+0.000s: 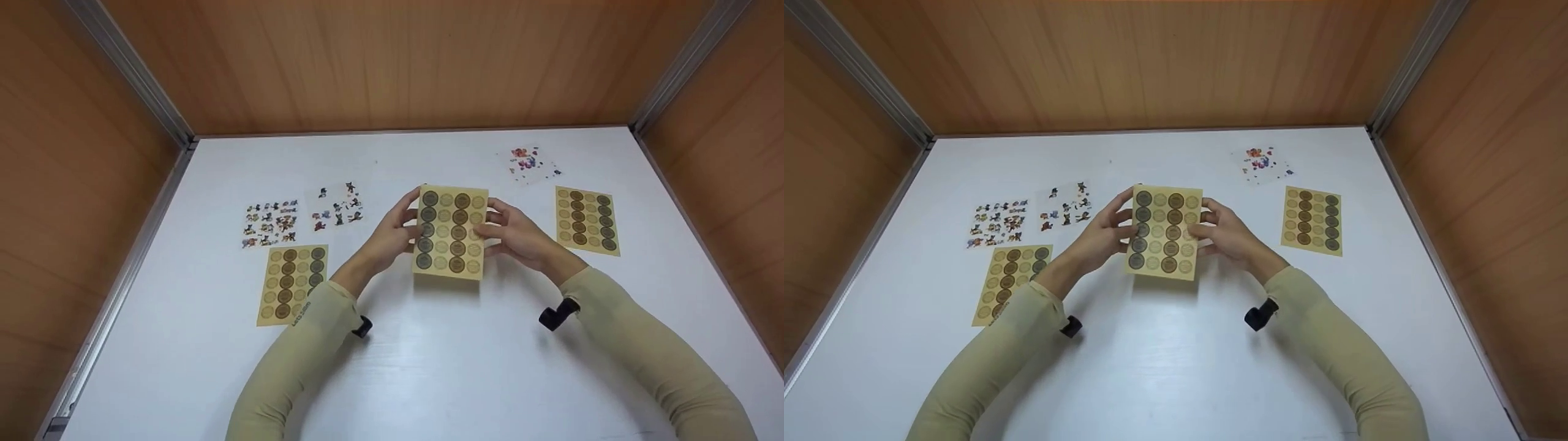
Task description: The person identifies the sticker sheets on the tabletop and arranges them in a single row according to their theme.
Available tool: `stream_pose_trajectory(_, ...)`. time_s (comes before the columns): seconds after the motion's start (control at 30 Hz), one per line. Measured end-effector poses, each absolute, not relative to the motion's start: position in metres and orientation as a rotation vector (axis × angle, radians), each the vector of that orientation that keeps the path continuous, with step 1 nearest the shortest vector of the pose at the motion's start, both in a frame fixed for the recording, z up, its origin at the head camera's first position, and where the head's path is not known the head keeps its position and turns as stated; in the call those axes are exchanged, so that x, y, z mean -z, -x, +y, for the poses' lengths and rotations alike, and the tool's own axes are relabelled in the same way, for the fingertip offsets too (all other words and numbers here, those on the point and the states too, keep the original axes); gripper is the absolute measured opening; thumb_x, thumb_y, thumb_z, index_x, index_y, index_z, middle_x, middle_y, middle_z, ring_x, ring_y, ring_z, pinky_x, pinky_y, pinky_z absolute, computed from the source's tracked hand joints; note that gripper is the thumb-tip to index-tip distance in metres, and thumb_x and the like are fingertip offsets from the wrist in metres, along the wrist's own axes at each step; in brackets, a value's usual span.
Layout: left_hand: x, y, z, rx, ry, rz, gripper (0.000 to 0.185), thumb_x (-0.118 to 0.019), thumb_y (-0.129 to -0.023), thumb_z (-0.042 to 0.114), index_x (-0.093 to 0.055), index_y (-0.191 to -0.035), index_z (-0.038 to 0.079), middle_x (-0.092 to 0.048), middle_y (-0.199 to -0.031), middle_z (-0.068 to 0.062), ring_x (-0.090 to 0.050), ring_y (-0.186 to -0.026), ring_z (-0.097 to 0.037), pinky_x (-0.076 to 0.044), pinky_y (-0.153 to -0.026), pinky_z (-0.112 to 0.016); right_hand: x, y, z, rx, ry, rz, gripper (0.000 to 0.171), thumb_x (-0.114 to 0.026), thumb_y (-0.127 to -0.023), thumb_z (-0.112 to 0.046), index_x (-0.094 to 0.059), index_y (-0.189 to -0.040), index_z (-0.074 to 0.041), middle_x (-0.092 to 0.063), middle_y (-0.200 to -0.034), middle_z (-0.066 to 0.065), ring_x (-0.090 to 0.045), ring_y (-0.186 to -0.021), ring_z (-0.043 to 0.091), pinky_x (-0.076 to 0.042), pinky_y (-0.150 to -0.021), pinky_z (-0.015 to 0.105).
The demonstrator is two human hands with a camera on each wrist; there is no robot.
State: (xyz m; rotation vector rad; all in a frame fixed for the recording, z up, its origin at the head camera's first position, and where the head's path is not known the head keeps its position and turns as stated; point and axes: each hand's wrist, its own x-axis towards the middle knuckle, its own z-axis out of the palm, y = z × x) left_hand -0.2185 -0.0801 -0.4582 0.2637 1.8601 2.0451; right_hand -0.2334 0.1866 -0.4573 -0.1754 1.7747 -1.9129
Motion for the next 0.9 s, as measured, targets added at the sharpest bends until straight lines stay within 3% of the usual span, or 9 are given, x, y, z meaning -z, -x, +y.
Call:
stream_pose_trajectory(0.57, 0.467, 0.198, -0.116, -2.045, -0.199, 1.812, 0.074, -0.045, -0.101, -0.006, -0.022, -0.162, 0.03, -0.06, -0.126, -0.018, -0.068, -0.1, -0.031, -0.062, -0.08, -0.045, 0.464, 0.227, 0.156, 1.891, 0.232, 1.751, 0.054, -0.065, -0.098, -0.002, -0.043, -0.147, -0.008, -0.058, -0.124, 0.018, -0.069, -0.098, 0.029, -0.062, -0.078, 0.045)
stream_pose_trajectory(0.9, 0.466, 0.192, -0.135, -2.019, -0.2, 1.861, 0.075, -0.054, -0.1, -0.002, -0.023, -0.162, 0.026, -0.061, -0.122, -0.018, -0.069, -0.099, -0.031, -0.062, -0.076, -0.044, 0.467, 0.228, 0.141, 1.869, 0.222, 1.757, 0.055, -0.066, -0.097, -0.003, -0.044, -0.146, -0.011, -0.059, -0.125, 0.018, -0.069, -0.1, 0.031, -0.062, -0.078, 0.047)
